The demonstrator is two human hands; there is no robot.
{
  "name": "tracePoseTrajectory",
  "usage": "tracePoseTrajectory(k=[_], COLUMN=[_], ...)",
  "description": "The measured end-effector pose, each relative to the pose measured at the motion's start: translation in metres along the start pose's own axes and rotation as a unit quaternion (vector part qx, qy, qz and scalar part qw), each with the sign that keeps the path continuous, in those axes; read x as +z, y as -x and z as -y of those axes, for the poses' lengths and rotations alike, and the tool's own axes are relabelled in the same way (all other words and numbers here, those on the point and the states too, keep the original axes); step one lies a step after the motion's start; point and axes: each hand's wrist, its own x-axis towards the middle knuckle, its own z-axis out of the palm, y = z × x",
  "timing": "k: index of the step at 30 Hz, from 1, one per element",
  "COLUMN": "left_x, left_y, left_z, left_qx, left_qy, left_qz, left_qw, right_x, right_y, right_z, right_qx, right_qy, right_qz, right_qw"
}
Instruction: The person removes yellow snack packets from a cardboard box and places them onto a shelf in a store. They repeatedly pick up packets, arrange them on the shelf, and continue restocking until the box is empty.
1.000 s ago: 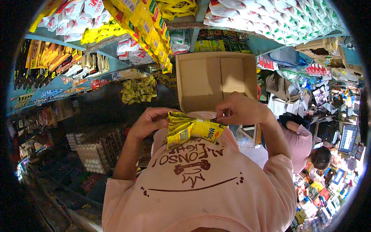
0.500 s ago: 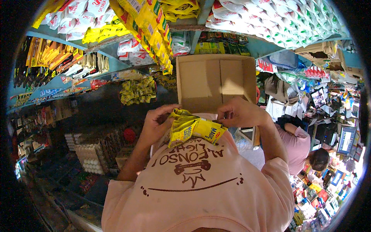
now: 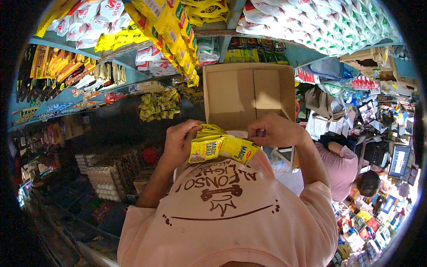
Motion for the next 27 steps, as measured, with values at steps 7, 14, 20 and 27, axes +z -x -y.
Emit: tracePoseTrajectory(k=[7, 14, 20, 27], left_x=[-0.007, 0.007, 0.003, 0.008], left_y=[0.011, 0.017, 0.018, 0.02], left_z=[0.007, 0.001, -0.001, -0.022], left_qx=[-0.113, -0.168, -0.099, -0.141], left_qy=[0.031, 0.372, 0.256, 0.224], left_qz=[0.048, 0.0, 0.073, 0.069], left_qw=[0.992, 0.913, 0.959, 0.962], right_x=[0.013, 0.042, 0.072, 0.073], right_y=[0.005, 0.02, 0.022, 0.03], right_z=[-0.016, -0.009, 0.024, 0.041], right_qx=[-0.028, 0.069, 0.111, 0.068], right_qy=[-0.106, -0.303, -0.127, -0.078], right_qz=[0.001, -0.081, -0.188, -0.229], right_qw=[0.994, 0.947, 0.968, 0.968])
